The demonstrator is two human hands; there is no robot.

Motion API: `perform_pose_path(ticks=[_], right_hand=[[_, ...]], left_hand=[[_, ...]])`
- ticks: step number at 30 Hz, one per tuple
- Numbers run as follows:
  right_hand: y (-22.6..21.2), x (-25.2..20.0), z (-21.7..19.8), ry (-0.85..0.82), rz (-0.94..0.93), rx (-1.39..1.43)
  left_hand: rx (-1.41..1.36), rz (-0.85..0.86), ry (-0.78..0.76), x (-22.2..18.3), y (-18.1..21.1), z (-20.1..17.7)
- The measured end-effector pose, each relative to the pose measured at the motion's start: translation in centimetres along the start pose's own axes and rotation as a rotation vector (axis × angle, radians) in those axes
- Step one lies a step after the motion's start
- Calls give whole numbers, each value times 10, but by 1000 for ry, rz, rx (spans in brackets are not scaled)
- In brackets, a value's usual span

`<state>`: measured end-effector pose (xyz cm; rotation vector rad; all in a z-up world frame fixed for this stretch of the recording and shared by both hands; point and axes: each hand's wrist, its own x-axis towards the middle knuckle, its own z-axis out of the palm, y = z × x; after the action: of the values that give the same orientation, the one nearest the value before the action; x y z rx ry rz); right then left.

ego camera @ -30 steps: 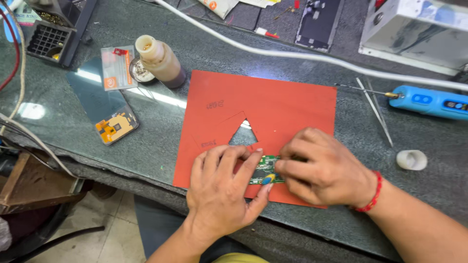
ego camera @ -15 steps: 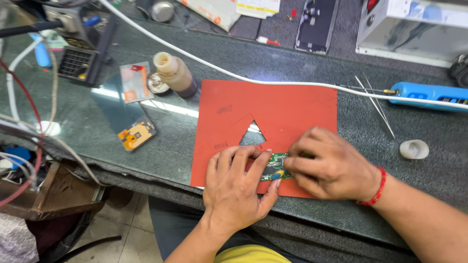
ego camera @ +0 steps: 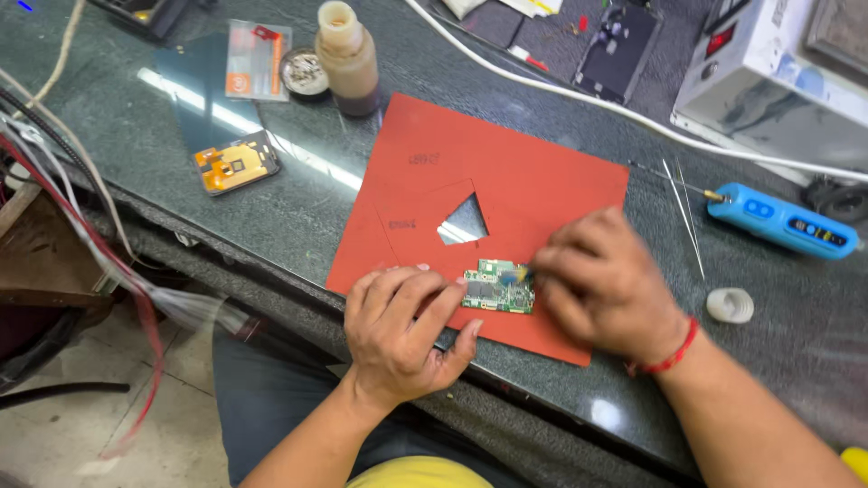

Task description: The person brushes a small circuit board on a red mat and applies a blue substance to specific components with a precision applicator.

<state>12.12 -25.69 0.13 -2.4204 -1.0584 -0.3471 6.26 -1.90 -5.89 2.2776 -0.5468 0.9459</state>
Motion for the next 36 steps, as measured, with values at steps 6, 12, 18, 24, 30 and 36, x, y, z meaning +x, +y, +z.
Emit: perform_pose_path(ticks=[6, 12, 18, 24, 30, 36], right_hand=[[-3, 9, 1, 20, -23, -22], [-1, 6, 4, -10, -44, 20], [0, 17, 1, -34, -142, 54], [-3, 12, 1, -63, -145, 46], [-8, 4, 4, -75, -62, 10], [-15, 11, 5, -75, -86, 17]], left_hand=[[-24, 3, -8, 2, 0, -2], [-12, 9, -32, -1, -4, 1], [-29, 6, -10, 4, -4, 0], [-42, -7, -25, 6, -4, -4], [-17, 5, -75, 1, -6, -2], [-27, 2, -51, 4, -4, -1]])
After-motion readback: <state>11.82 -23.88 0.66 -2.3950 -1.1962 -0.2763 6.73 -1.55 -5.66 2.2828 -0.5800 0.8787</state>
